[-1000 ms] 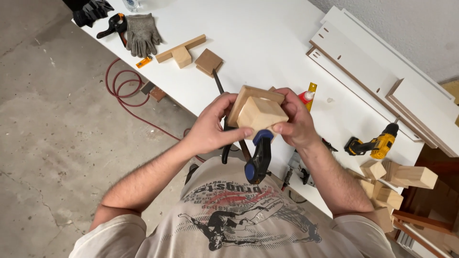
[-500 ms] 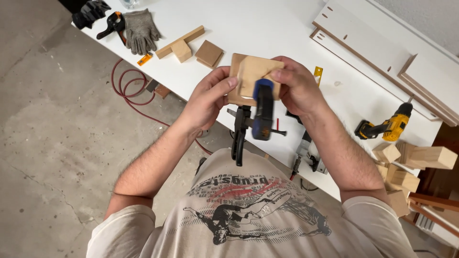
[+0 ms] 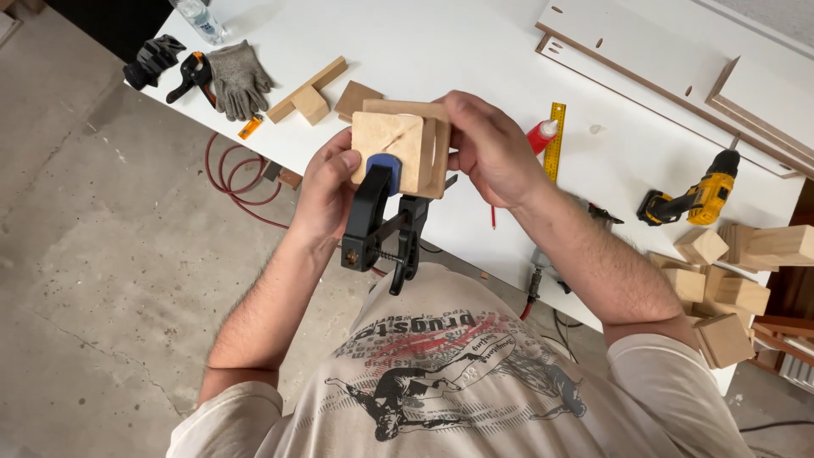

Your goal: The person assembles small wooden boxes by clamping pieces together and securing them with a nail gun. They handle multiple wooden pieces, align them, and use a clamp and nail gun to fasten the joints. The person also uses a pencil to mark the wood during the process.

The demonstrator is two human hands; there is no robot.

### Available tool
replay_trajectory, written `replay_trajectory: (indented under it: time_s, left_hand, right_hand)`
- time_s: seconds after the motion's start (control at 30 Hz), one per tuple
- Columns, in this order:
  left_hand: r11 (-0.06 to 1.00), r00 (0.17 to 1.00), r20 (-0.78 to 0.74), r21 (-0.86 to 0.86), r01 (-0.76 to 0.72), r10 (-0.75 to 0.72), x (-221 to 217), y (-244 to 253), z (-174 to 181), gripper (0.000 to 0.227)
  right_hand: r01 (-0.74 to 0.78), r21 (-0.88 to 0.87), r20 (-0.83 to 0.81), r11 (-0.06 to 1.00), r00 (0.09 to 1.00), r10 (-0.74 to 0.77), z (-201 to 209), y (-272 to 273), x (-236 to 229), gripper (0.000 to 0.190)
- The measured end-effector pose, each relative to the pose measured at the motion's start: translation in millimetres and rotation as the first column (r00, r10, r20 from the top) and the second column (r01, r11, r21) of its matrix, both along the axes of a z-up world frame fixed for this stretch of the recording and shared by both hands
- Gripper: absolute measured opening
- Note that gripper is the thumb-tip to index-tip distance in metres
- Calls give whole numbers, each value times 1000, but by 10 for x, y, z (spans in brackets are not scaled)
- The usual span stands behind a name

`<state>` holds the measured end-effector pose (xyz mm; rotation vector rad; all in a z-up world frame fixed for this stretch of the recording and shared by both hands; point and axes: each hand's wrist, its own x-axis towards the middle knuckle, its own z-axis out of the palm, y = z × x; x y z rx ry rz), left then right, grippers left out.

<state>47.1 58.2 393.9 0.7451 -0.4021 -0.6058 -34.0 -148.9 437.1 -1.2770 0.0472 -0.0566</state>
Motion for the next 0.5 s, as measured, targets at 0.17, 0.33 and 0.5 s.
replay_trajectory:
  time_s: [0.17, 0.33, 0.5]
  left_hand:
    - [1000, 1000, 18, -12, -13, 13, -106, 15, 183, 49]
    - [999, 999, -17, 10, -38, 39, -87, 26, 67, 47]
    - [999, 999, -14, 16, -51, 52, -46, 16, 54, 44]
  right_hand:
    - [-30, 22, 27, 999, 999, 29, 33, 37, -73, 45]
    - [-44, 61, 36, 997, 998, 42, -34, -6, -64, 43]
    - [-45, 110, 33, 993, 999, 42, -116, -34, -44, 44]
